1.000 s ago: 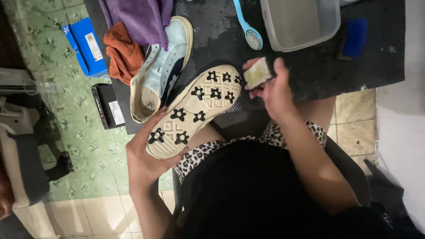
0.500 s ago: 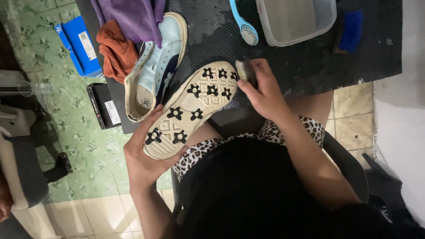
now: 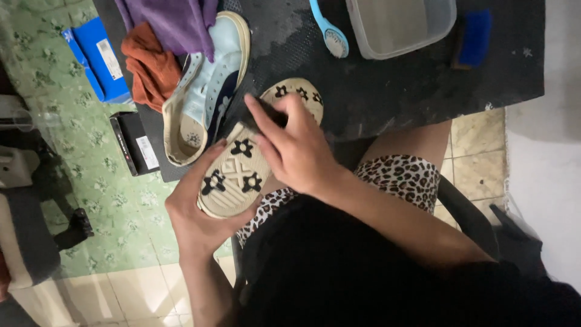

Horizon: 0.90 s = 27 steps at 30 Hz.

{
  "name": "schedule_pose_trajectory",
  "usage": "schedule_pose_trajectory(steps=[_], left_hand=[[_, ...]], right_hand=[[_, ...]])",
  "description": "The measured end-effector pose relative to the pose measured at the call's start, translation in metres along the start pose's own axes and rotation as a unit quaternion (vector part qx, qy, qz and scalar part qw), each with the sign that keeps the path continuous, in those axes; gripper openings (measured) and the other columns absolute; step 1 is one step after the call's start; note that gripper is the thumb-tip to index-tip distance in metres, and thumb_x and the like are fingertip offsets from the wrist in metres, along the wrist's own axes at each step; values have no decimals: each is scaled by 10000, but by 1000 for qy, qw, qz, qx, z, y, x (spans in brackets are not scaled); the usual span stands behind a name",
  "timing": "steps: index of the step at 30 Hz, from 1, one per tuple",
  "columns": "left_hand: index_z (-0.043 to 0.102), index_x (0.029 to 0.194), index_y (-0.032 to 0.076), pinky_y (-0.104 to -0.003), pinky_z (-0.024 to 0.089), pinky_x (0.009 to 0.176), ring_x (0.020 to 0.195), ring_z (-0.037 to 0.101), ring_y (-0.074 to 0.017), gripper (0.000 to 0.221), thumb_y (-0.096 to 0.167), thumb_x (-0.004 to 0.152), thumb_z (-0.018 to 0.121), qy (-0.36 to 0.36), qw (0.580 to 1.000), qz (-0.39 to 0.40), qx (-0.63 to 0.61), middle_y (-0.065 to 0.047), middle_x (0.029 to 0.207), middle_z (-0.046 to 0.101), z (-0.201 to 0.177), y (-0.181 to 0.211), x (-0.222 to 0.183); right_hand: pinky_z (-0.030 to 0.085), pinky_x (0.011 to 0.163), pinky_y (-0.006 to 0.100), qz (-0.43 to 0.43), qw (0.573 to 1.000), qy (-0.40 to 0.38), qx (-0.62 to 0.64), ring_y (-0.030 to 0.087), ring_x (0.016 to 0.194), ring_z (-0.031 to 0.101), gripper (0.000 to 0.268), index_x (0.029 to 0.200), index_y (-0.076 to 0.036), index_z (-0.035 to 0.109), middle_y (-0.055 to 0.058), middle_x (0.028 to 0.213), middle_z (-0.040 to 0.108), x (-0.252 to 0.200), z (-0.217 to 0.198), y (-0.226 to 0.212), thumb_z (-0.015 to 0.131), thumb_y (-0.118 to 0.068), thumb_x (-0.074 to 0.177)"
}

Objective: Scrubbing the sole of a sneaker with brushes and wiping it clean with a cloth.

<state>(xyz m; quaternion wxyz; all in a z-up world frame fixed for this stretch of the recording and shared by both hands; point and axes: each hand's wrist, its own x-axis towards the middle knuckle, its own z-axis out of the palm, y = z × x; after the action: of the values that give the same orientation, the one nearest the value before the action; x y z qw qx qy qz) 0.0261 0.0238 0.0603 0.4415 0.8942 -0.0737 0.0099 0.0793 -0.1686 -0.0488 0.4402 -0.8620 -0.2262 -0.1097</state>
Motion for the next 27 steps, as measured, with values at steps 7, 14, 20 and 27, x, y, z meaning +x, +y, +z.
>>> schedule_pose_trajectory(steps=[7, 14, 20, 27], left_hand=[[572, 1370, 3, -398, 538, 1122, 1312, 655, -300, 756, 205, 711, 882, -5, 1000, 13, 6, -181, 1405, 646, 1, 7, -3], [595, 1372, 20, -370, 505, 1139, 1313, 643, -254, 787, 178, 662, 895, -5, 1000, -25, 15, -141, 1389, 663, -4, 6, 3], [587, 1363, -13, -398, 473, 1193, 1338, 613, -265, 781, 172, 676, 909, 1, 999, -24, -22, -174, 1401, 645, -3, 1, 1], [581, 1351, -32, -410, 532, 1148, 1299, 650, -295, 775, 205, 688, 904, 10, 1000, 10, -4, -200, 1378, 652, -1, 9, 1]], right_hand=[[480, 891, 458, -60, 993, -102, 10, 376, 1030, 497, 518, 1571, -22, 360, 213, 1195, 411, -28, -43, -3, 538, -174, 1109], [514, 828, 393, -51, 998, -38, 18, 317, 982, 548, 597, 1611, -117, 307, 233, 1225, 465, -13, -27, -18, 614, -143, 1099], [525, 583, 174, 66, 995, -40, 55, 128, 809, 525, 799, 1620, -354, 197, 246, 1298, 461, -22, -22, 1, 590, 11, 1028], [376, 365, 152, 303, 938, -47, 159, 43, 476, 441, 371, 1349, -162, 435, 9, 880, 498, 3, -42, -1, 488, -350, 1034]])
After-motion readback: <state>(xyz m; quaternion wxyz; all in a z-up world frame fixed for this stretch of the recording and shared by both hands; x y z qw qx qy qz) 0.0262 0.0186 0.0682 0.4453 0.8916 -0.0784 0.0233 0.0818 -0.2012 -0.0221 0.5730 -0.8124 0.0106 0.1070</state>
